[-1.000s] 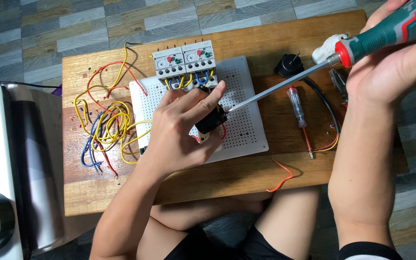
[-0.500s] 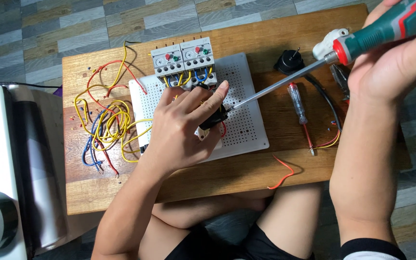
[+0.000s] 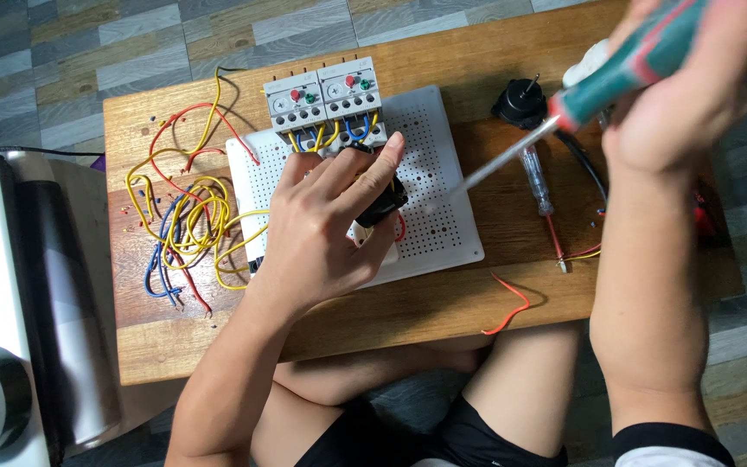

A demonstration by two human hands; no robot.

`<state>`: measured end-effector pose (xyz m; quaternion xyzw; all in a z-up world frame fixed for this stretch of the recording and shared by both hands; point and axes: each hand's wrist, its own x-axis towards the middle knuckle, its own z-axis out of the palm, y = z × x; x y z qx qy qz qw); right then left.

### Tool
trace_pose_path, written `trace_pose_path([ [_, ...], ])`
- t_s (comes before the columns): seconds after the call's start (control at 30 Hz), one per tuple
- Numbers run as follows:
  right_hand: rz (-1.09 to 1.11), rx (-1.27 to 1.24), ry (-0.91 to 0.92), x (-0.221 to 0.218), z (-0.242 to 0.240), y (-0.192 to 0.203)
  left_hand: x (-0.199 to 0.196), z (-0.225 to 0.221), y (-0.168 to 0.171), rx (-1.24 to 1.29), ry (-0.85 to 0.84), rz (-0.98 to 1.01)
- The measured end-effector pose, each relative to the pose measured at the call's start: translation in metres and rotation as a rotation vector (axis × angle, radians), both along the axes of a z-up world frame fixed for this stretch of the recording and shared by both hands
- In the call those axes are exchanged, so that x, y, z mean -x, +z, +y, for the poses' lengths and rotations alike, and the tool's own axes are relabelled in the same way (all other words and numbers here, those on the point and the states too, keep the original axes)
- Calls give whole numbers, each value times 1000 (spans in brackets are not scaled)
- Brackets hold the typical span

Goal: Securing electrical wires into a socket terminal using a screwdriver and wire stripper.

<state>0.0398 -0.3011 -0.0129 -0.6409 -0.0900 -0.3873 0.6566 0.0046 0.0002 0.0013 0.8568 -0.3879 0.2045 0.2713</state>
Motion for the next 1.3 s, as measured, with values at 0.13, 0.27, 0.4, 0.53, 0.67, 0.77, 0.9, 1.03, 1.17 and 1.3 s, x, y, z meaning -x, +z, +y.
trace_pose_path([
  [0.13,157,-40,-110,-21,-75,-51,1,0,2,-14,8,-5],
  [0.27,-26,-281,86,-26,-88,-63,1,-1,3,5,-4,6],
  [0.4,-48,-237,91,-20,-61,-50,1,-1,3,-8,-15,21],
  [0.53,-102,-223,43,-24,-68,-56,1,-2,2,-6,-11,29],
  [0.67,-71,-262,12,-24,-78,-67,2,-3,4,1,-17,40],
  [0.77,-45,-248,-3,-20,-74,-64,2,-4,4,9,-18,40],
  [0.9,-53,-275,30,-22,-69,-59,2,-3,6,10,-20,52],
  [1.03,-86,-280,87,-23,-70,-61,1,-3,3,6,-17,39],
  [1.17,-40,-270,25,-21,-68,-59,1,-3,4,5,-16,41],
  [1.3,-61,-299,39,-25,-72,-62,1,-4,3,7,-16,40],
])
